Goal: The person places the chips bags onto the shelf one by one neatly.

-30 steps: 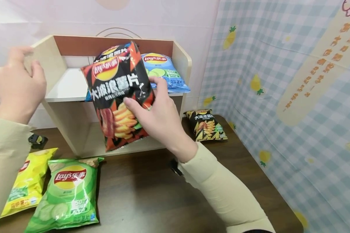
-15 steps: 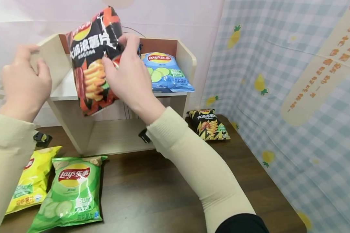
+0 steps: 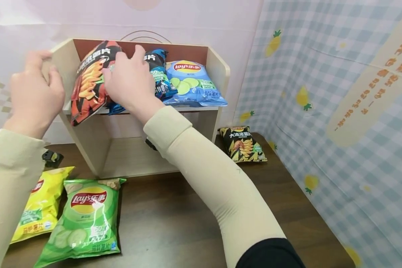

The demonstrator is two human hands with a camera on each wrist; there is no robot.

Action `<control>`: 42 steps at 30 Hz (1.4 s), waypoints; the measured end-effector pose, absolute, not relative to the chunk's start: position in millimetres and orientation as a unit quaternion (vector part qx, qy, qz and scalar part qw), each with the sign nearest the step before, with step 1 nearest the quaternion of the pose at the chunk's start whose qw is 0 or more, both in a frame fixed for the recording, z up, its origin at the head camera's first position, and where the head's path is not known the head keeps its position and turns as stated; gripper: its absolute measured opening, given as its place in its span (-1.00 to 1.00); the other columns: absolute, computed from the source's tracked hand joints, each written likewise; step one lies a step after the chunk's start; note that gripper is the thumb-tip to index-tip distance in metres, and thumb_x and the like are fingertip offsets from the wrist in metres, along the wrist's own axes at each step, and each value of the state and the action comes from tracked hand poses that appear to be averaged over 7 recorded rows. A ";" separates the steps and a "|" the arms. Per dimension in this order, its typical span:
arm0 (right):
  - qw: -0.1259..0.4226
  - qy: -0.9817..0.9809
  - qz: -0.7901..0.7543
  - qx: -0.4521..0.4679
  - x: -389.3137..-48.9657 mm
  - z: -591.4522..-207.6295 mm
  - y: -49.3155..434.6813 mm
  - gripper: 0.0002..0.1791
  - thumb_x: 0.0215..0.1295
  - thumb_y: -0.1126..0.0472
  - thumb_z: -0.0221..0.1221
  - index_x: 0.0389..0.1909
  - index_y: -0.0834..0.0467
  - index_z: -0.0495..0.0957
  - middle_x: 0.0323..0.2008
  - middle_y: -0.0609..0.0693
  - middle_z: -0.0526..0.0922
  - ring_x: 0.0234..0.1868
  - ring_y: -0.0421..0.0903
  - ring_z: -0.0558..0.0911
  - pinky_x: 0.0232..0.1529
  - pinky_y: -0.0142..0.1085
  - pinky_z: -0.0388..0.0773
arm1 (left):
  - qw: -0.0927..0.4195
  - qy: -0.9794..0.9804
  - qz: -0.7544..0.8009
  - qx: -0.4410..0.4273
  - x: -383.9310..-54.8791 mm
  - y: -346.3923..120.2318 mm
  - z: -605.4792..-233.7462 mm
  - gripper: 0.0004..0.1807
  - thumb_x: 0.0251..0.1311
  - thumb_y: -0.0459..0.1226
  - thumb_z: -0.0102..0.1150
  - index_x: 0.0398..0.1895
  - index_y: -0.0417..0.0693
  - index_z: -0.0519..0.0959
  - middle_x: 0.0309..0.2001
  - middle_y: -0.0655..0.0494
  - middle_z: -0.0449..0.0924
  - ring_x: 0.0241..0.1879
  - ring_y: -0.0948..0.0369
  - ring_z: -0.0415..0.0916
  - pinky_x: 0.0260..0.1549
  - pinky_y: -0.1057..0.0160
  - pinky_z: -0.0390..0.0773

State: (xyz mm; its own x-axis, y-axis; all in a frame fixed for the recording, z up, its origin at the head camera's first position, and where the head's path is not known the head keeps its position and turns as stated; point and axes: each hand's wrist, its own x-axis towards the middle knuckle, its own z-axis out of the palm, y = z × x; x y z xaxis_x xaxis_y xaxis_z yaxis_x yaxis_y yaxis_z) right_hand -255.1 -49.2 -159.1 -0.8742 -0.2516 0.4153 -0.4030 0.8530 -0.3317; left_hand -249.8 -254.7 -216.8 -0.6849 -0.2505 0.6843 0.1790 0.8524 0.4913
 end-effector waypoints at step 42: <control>0.402 -0.856 0.128 0.298 -281.4 -161.7 109.0 -0.55 0.34 0.05 0.14 0.16 0.19 0.49 0.16 0.09 0.48 0.23 0.01 0.35 0.26 -0.22 0.18 | 0.239 -0.912 -0.333 -0.014 -230.7 -283.9 -204.4 -0.41 0.41 0.14 -0.38 0.50 0.57 -0.07 0.28 -0.39 0.30 0.18 -0.33 0.30 -0.09 -0.33 0.25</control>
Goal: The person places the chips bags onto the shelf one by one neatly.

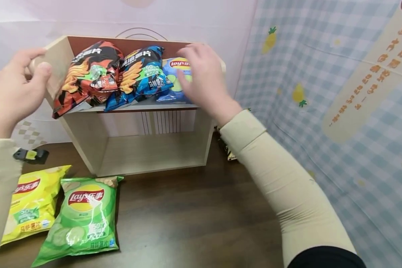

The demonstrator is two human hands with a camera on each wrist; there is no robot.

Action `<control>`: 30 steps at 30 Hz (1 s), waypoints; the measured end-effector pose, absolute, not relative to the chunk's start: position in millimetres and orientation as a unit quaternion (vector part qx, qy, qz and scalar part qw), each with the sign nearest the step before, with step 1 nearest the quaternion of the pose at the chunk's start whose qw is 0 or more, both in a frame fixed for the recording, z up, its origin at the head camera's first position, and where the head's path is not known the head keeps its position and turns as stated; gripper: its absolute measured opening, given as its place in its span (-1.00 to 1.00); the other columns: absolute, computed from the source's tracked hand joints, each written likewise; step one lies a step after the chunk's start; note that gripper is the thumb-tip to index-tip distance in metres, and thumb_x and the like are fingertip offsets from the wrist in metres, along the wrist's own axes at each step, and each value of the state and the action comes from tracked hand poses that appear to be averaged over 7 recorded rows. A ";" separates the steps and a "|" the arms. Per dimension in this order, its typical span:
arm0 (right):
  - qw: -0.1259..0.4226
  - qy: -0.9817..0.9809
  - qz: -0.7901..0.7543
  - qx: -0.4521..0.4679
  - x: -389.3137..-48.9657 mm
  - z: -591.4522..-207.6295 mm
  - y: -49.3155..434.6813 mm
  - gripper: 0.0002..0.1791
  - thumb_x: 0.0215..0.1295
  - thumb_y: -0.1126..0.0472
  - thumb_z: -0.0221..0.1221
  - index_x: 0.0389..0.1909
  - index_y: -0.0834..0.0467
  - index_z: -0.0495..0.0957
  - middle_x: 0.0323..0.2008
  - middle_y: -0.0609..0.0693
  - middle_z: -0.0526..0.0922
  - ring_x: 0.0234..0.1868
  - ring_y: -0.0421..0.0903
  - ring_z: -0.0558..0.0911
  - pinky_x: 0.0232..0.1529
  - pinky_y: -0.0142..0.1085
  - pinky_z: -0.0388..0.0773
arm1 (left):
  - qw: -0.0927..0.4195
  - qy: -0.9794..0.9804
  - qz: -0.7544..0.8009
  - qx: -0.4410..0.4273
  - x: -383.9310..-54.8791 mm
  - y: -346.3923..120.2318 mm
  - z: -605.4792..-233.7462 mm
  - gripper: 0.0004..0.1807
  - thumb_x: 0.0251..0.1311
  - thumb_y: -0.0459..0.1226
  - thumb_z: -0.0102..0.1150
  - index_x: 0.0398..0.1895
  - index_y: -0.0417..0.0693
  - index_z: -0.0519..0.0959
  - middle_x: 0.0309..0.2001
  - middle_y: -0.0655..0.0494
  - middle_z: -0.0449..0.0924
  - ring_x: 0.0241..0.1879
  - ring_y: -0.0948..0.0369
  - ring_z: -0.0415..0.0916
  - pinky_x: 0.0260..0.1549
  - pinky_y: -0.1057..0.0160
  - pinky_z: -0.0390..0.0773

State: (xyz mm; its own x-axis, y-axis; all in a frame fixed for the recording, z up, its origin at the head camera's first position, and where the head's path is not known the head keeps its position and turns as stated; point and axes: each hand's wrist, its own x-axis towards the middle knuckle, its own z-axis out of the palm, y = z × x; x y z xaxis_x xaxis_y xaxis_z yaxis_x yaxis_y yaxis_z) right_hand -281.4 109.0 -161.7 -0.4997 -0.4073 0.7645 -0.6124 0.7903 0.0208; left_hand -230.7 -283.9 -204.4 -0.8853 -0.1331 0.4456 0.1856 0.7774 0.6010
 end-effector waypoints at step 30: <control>0.057 -0.976 0.212 0.003 -353.1 -125.6 138.3 -0.49 0.35 0.17 -0.27 0.25 0.29 0.29 0.19 0.15 0.39 0.05 0.04 0.42 -0.18 -0.21 0.50 | 0.031 -0.977 -0.208 -0.019 -116.2 -266.9 -432.0 -0.09 0.28 0.29 -0.10 0.49 -0.11 0.05 0.19 -0.57 0.22 0.04 -0.51 0.28 -0.23 -0.44 0.32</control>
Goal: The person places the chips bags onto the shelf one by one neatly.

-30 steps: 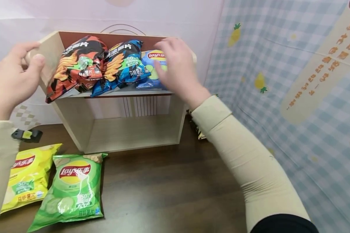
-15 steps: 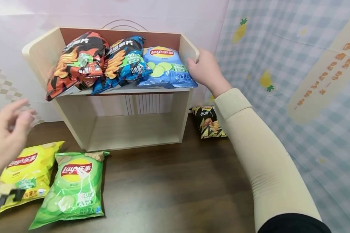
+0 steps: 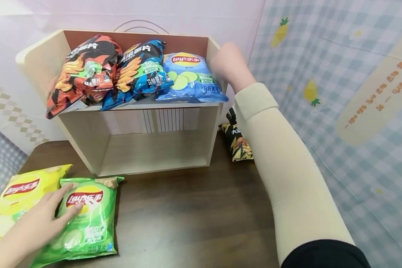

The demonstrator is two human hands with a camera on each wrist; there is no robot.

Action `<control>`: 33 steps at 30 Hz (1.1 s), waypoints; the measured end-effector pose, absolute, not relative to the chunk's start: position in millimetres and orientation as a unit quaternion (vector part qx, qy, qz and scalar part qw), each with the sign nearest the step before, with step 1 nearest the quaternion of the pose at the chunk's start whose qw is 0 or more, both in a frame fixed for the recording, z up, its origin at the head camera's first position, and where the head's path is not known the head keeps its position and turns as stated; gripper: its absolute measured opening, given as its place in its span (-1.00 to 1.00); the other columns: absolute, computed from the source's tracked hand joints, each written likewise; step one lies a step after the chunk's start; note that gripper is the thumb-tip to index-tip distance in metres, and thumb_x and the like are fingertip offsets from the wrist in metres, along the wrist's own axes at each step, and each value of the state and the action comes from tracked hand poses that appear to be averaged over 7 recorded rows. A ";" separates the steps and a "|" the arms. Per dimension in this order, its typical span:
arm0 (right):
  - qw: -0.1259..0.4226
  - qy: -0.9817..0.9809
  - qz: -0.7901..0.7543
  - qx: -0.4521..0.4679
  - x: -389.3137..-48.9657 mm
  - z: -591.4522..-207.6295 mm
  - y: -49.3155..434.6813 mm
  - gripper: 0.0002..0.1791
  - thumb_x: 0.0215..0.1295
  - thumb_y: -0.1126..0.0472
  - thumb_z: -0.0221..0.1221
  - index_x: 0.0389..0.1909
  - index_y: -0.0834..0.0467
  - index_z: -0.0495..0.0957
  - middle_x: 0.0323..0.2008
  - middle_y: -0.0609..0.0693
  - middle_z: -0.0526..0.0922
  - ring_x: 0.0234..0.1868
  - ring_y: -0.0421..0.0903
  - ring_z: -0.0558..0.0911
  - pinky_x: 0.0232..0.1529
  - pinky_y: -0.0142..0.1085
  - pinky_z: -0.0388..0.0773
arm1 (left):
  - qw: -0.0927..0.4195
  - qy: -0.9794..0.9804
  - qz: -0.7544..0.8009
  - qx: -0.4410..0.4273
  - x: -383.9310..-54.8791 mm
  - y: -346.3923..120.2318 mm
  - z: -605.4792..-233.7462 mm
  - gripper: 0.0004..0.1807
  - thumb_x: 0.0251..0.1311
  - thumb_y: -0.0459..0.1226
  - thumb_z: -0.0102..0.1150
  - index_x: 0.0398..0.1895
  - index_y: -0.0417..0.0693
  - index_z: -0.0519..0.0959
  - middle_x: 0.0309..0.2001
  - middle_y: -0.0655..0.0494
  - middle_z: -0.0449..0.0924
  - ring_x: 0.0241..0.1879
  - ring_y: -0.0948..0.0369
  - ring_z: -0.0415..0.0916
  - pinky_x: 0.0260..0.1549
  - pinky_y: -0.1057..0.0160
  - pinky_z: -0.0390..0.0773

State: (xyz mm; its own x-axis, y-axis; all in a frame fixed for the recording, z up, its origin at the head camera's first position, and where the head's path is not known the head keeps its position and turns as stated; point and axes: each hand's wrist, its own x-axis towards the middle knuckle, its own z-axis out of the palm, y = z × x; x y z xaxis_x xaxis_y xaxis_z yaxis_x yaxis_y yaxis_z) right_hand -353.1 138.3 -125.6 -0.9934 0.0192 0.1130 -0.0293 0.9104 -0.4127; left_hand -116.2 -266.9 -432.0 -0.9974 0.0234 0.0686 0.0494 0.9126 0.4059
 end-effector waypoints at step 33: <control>0.060 -0.984 0.168 0.026 -348.3 -126.2 139.4 -0.46 0.43 0.15 -0.33 0.33 0.31 0.23 0.25 0.16 0.37 0.13 0.05 0.40 0.08 -0.14 0.45 | -0.029 -0.907 -0.420 -0.005 -125.7 -227.1 -469.2 0.12 0.15 0.21 0.19 0.54 0.32 -0.37 0.30 -0.44 0.19 0.09 -0.27 0.39 -0.15 -0.21 0.46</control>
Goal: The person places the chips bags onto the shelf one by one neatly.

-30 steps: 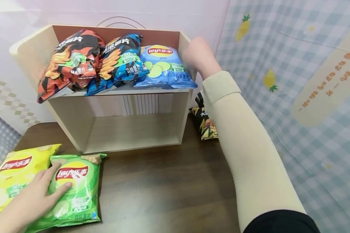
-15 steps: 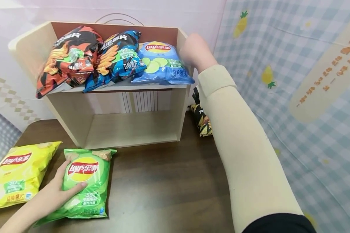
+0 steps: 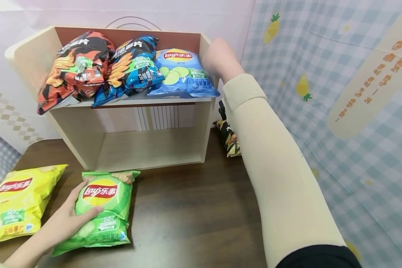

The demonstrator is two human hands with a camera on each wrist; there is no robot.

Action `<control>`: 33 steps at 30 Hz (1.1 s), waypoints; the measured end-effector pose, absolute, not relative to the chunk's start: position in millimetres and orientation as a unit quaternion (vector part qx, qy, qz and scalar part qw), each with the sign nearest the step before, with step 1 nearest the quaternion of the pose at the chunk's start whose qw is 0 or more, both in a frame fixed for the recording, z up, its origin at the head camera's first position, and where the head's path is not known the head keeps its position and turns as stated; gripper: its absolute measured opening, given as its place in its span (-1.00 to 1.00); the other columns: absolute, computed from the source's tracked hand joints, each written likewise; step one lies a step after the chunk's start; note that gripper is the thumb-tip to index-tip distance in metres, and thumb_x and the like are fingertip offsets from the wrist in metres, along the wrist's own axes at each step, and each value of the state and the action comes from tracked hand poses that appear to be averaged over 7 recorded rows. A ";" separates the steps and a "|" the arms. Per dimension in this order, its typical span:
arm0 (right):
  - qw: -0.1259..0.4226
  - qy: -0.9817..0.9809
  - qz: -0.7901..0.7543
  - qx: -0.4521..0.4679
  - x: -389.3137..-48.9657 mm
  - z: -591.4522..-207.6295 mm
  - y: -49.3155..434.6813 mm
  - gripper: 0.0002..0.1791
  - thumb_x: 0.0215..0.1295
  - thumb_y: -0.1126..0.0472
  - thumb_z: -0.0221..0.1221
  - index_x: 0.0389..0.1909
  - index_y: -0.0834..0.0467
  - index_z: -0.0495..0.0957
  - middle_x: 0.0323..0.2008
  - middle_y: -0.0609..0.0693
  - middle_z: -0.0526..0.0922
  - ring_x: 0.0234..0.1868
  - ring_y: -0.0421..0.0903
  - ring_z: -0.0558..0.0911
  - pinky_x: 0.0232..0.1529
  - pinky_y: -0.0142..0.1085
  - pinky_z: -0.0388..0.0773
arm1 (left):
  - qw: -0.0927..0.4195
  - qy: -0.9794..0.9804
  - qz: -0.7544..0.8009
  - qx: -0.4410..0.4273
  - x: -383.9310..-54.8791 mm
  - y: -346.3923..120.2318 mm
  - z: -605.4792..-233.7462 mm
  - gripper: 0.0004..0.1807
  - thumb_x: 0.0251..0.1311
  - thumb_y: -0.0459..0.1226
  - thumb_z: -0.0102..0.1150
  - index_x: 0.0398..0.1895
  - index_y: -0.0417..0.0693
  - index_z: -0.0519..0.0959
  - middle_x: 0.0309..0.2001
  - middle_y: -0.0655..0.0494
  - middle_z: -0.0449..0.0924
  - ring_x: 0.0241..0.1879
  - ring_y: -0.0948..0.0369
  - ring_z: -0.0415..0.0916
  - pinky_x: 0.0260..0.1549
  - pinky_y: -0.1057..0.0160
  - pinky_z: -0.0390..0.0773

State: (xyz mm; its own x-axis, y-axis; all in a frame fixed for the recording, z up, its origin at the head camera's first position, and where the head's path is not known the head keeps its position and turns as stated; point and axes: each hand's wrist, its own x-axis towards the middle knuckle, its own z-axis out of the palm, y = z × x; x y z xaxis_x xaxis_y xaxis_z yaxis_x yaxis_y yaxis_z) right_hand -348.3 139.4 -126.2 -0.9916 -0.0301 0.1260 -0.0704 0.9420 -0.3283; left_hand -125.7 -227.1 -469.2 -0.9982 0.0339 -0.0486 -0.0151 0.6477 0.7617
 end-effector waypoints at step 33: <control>0.054 -0.989 0.136 0.009 -349.3 -125.1 136.4 -0.47 0.45 0.10 -0.35 0.30 0.27 0.24 0.21 0.11 0.38 0.10 0.00 0.40 0.07 -0.19 0.44 | -0.003 0.785 0.618 0.034 -259.5 -95.4 -450.3 0.15 0.19 0.20 0.15 0.52 0.23 -0.48 0.49 -0.20 -0.18 0.43 -0.14 -0.11 0.31 -0.17 -0.02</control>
State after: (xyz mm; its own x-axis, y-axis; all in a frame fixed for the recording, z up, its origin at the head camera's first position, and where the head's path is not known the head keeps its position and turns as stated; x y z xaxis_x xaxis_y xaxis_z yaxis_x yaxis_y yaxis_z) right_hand -349.3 136.4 -125.1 -0.9940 -0.0035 0.1096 -0.0328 0.9631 -0.2671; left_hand -259.5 -95.4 -450.3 -0.9976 0.0505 0.0466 0.0572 0.2336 0.9706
